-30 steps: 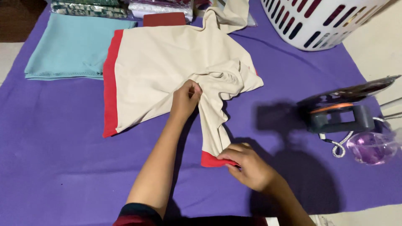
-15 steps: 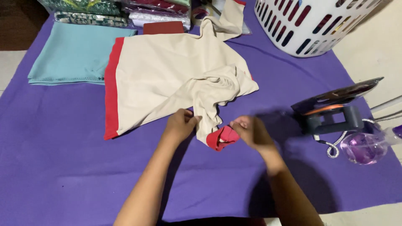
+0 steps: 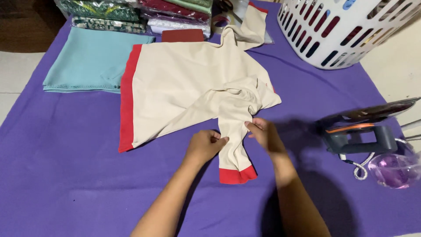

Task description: The recorder is ironing a long-sleeved shirt on a flat surface.

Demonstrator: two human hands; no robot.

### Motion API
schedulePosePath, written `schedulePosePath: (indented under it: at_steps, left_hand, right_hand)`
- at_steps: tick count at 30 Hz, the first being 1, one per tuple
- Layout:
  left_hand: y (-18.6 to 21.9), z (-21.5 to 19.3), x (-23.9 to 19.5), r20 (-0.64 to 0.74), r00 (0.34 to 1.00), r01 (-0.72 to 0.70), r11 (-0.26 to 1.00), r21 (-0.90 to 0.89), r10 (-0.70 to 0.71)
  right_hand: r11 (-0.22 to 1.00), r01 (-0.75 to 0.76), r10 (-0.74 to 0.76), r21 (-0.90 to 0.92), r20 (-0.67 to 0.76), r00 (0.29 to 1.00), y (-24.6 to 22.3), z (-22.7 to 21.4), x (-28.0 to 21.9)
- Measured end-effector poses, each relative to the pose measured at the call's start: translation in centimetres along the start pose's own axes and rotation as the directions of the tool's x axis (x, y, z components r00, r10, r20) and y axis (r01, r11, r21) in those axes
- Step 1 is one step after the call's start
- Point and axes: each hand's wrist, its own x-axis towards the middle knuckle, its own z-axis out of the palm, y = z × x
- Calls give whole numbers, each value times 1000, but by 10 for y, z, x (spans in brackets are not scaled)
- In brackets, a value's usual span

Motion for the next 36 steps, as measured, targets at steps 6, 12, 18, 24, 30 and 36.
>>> schedulePosePath:
  at_steps: [6, 12, 18, 24, 30, 36]
  left_hand:
    - [-4, 7, 2, 7, 1000, -6, 999, -40, 6]
    - [-59, 43, 35, 133, 989, 130, 837, -531, -69]
    - [-3, 13, 15, 302, 944, 320, 583, -747, -131]
    - [-3, 10, 17, 296, 940, 339, 539, -772, -168]
    - [-22, -1, 26, -61, 998, -55, 740, -670, 20]
    - [-11, -6, 23, -185, 981, -155, 779, -607, 51]
  right_hand:
    - [942, -181, 175, 283, 46, 983, -22, 3, -8]
    - [684, -311, 154, 659, 286, 946, -44, 13, -15]
    - [489, -478, 125, 729, 484, 866, -20, 22, -10]
    - [459, -446, 202, 768, 398, 895, -61, 26, -24]
    - [771, -238, 138, 591, 210, 968, -23, 10, -17]
    - [983, 17, -27, 185, 52, 998, -39, 20, -30]
